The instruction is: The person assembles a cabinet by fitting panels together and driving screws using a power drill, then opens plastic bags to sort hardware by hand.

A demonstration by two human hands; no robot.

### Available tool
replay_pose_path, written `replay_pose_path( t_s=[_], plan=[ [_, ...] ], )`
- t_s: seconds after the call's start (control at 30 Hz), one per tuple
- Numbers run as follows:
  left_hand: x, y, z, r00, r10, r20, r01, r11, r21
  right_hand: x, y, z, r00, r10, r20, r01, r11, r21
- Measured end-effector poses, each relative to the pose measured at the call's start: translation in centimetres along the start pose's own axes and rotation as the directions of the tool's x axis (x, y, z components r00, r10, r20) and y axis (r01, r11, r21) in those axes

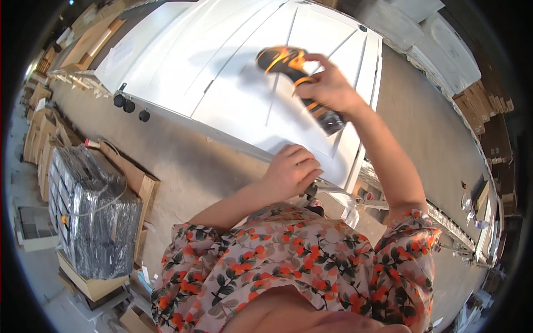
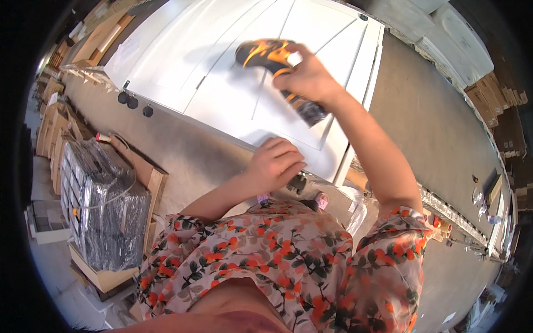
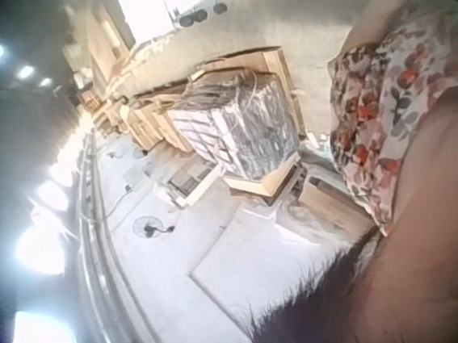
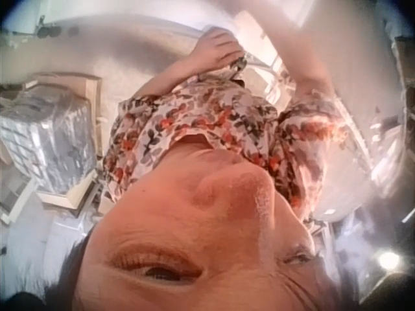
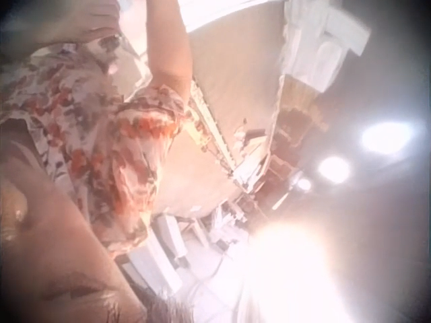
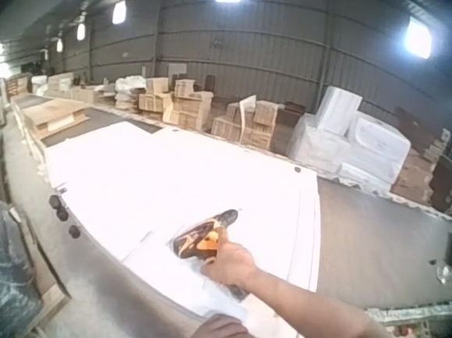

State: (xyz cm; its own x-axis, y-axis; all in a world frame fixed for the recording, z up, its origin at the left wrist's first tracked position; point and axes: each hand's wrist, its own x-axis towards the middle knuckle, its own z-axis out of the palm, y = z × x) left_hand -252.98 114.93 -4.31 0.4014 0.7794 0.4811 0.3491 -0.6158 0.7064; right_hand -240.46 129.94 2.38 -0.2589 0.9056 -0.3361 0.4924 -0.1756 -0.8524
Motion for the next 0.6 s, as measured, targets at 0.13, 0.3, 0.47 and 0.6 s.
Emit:
replay_pose_path(
  t_s=[0.13,0.3,0.47,0.6],
  plan=[
    [2.1,1.9,1.7,0.991,-0.123,0.051,0.112,0.976,0.189,-5.9,0.9,-9.0,0.966,-0.159,-0.203,0.218,0.925,0.311],
    [7.2,2.8,6.3,0.943,-0.301,0.139,0.198,0.847,0.493,-14.3,9.6,-21.7,0.897,-0.273,-0.349,0.442,0.601,0.666],
    [10.7,3.7,8.2,0.801,-0.582,0.140,0.385,0.679,0.625,-20.2,20.6,-26.5,0.942,-0.056,-0.330,0.321,0.426,0.846],
    [11.7,4.2,7.8,0.725,-0.680,0.107,0.479,0.610,0.632,-22.5,28.1,-26.0,0.901,0.146,-0.408,0.297,0.477,0.827]
  ],
)
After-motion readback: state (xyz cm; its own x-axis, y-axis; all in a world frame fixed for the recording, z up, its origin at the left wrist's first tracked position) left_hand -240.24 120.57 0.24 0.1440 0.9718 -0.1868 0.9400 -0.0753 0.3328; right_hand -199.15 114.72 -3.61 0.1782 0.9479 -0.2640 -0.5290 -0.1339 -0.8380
